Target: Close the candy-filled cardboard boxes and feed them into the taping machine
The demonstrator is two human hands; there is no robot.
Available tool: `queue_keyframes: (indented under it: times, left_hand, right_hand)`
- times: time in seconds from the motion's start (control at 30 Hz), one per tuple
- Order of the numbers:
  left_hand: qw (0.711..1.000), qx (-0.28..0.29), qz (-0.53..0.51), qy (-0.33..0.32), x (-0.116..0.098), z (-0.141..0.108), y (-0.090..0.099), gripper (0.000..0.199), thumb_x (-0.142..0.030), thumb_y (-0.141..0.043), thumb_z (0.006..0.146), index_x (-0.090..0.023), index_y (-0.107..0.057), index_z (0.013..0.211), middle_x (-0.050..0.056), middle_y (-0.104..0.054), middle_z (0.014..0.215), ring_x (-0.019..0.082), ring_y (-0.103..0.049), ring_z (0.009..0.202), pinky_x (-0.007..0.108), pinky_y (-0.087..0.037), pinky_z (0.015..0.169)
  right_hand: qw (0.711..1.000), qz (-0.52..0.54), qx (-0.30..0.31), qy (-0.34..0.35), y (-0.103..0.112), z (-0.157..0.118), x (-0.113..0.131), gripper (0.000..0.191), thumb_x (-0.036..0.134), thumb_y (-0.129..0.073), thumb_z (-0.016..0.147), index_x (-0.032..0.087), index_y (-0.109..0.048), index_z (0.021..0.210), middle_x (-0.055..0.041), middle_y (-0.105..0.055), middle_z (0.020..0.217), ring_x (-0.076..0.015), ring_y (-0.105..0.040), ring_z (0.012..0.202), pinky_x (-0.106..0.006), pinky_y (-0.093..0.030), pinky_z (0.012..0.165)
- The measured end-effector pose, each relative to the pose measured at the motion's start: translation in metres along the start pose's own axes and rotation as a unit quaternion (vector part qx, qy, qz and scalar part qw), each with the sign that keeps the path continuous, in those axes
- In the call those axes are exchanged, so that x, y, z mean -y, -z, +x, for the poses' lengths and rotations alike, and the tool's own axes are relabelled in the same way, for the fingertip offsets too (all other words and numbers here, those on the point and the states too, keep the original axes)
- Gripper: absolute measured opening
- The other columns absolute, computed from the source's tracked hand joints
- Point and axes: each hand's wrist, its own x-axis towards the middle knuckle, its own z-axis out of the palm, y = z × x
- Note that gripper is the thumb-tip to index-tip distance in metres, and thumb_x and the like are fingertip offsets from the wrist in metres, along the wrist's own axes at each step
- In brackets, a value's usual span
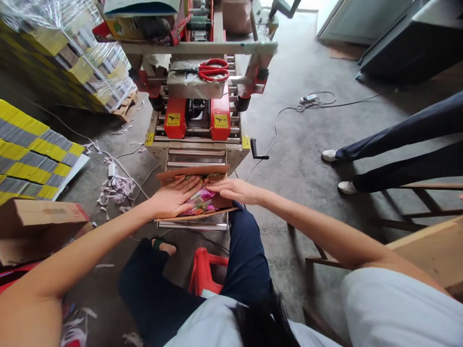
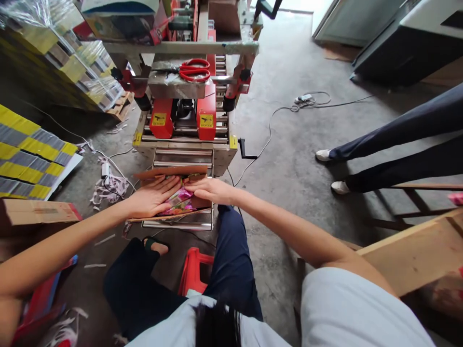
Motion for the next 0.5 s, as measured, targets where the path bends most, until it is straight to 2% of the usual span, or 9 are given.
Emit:
queue_keyframes:
  times: [0.03, 0.1, 0.17, 0.2, 0.23, 0.3, 0.37, 0.43, 0.5]
  left_hand:
    - [1.000, 0.020, -0.022, 0.002, 0.001, 0.001, 0.003, 0.067, -0.047, -0.027, 0.101, -0.018, -0.014, 0.160, 0.010, -0.011, 0.166, 0.024, -0.010, 0.155, 0.046, -0.006, 0.125]
    - [0.995, 0.073, -0.069, -0.012, 0.003, -0.001, 0.009, 0.075, -0.056, -0.026, 0.099, -0.015, -0.012, 0.160, 0.012, -0.009, 0.166, 0.027, -0.010, 0.155, 0.046, -0.012, 0.124]
    - [0.986, 0.120, -0.106, -0.036, 0.006, -0.004, 0.014, 0.096, -0.070, -0.038, 0.090, -0.010, -0.010, 0.160, 0.016, -0.009, 0.165, 0.032, -0.013, 0.153, 0.045, -0.019, 0.123]
    - [0.983, 0.131, -0.118, -0.045, 0.006, -0.006, 0.016, 0.108, -0.075, -0.047, 0.083, -0.008, -0.010, 0.159, 0.019, -0.010, 0.165, 0.034, -0.015, 0.153, 0.045, -0.023, 0.122]
    - [0.982, 0.130, -0.129, -0.047, 0.008, -0.008, 0.017, 0.117, -0.077, -0.054, 0.077, -0.007, -0.010, 0.159, 0.020, -0.013, 0.164, 0.036, -0.018, 0.152, 0.044, -0.025, 0.121]
    - [0.983, 0.098, -0.149, -0.033, 0.010, -0.010, 0.018, 0.109, -0.073, -0.055, 0.080, -0.009, -0.016, 0.159, 0.019, -0.020, 0.163, 0.034, -0.026, 0.150, 0.043, -0.029, 0.120]
    - [0.985, 0.048, -0.168, -0.009, 0.013, -0.010, 0.016, 0.081, -0.061, -0.043, 0.094, -0.013, -0.027, 0.157, 0.014, -0.030, 0.161, 0.028, -0.033, 0.148, 0.042, -0.029, 0.120]
    - [0.986, -0.005, -0.165, 0.004, 0.015, -0.008, 0.011, 0.062, -0.049, -0.036, 0.100, -0.015, -0.039, 0.153, 0.011, -0.041, 0.156, 0.024, -0.039, 0.145, 0.042, -0.026, 0.122]
    - [0.989, -0.067, -0.132, 0.009, 0.014, -0.007, 0.003, 0.056, -0.043, -0.038, 0.101, -0.015, -0.045, 0.149, 0.010, -0.048, 0.152, 0.022, -0.040, 0.144, 0.043, -0.023, 0.124]
  right_hand:
    - [0.999, 0.019, 0.030, -0.011, 0.002, 0.005, 0.001, 0.063, 0.058, -0.029, 0.102, 0.018, -0.048, 0.147, -0.0110, -0.048, 0.151, -0.0216, -0.041, 0.143, -0.040, -0.031, 0.121]
    - [0.997, 0.037, 0.068, -0.017, 0.007, 0.010, 0.007, 0.078, 0.067, -0.046, 0.093, 0.016, -0.040, 0.151, -0.0126, -0.042, 0.153, -0.0244, -0.041, 0.143, -0.039, -0.033, 0.120]
    - [0.997, 0.030, 0.073, -0.021, 0.007, 0.013, 0.014, 0.097, 0.069, -0.067, 0.078, 0.014, -0.038, 0.153, -0.0153, -0.046, 0.150, -0.0274, -0.049, 0.137, -0.036, -0.041, 0.114]
    - [0.998, 0.021, 0.060, -0.030, 0.006, 0.013, 0.015, 0.097, 0.066, -0.073, 0.074, 0.014, -0.042, 0.151, -0.0146, -0.051, 0.146, -0.0276, -0.054, 0.132, -0.034, -0.044, 0.110]
    - [0.998, 0.014, 0.037, -0.044, 0.003, 0.014, 0.015, 0.088, 0.061, -0.074, 0.076, 0.016, -0.049, 0.147, -0.0121, -0.057, 0.141, -0.0268, -0.058, 0.127, -0.032, -0.046, 0.107]
    - [0.997, 0.008, -0.020, -0.075, -0.003, 0.016, 0.010, 0.057, 0.048, -0.070, 0.084, 0.022, -0.063, 0.134, -0.0056, -0.066, 0.131, -0.0238, -0.064, 0.119, -0.029, -0.049, 0.103]
    - [0.991, 0.004, -0.083, -0.107, -0.011, 0.019, 0.007, 0.039, 0.034, -0.069, 0.086, 0.023, -0.070, 0.123, -0.0027, -0.071, 0.122, -0.0217, -0.067, 0.112, -0.029, -0.050, 0.101]
    - [0.979, -0.024, -0.147, -0.141, -0.018, 0.023, 0.010, 0.034, 0.025, -0.071, 0.084, 0.020, -0.071, 0.117, -0.0053, -0.073, 0.116, -0.0217, -0.068, 0.107, -0.032, -0.051, 0.099]
    - [0.959, -0.102, -0.214, -0.152, -0.022, 0.028, 0.020, 0.038, 0.022, -0.072, 0.083, 0.016, -0.068, 0.120, -0.0120, -0.068, 0.124, -0.0260, -0.062, 0.118, -0.040, -0.047, 0.105]
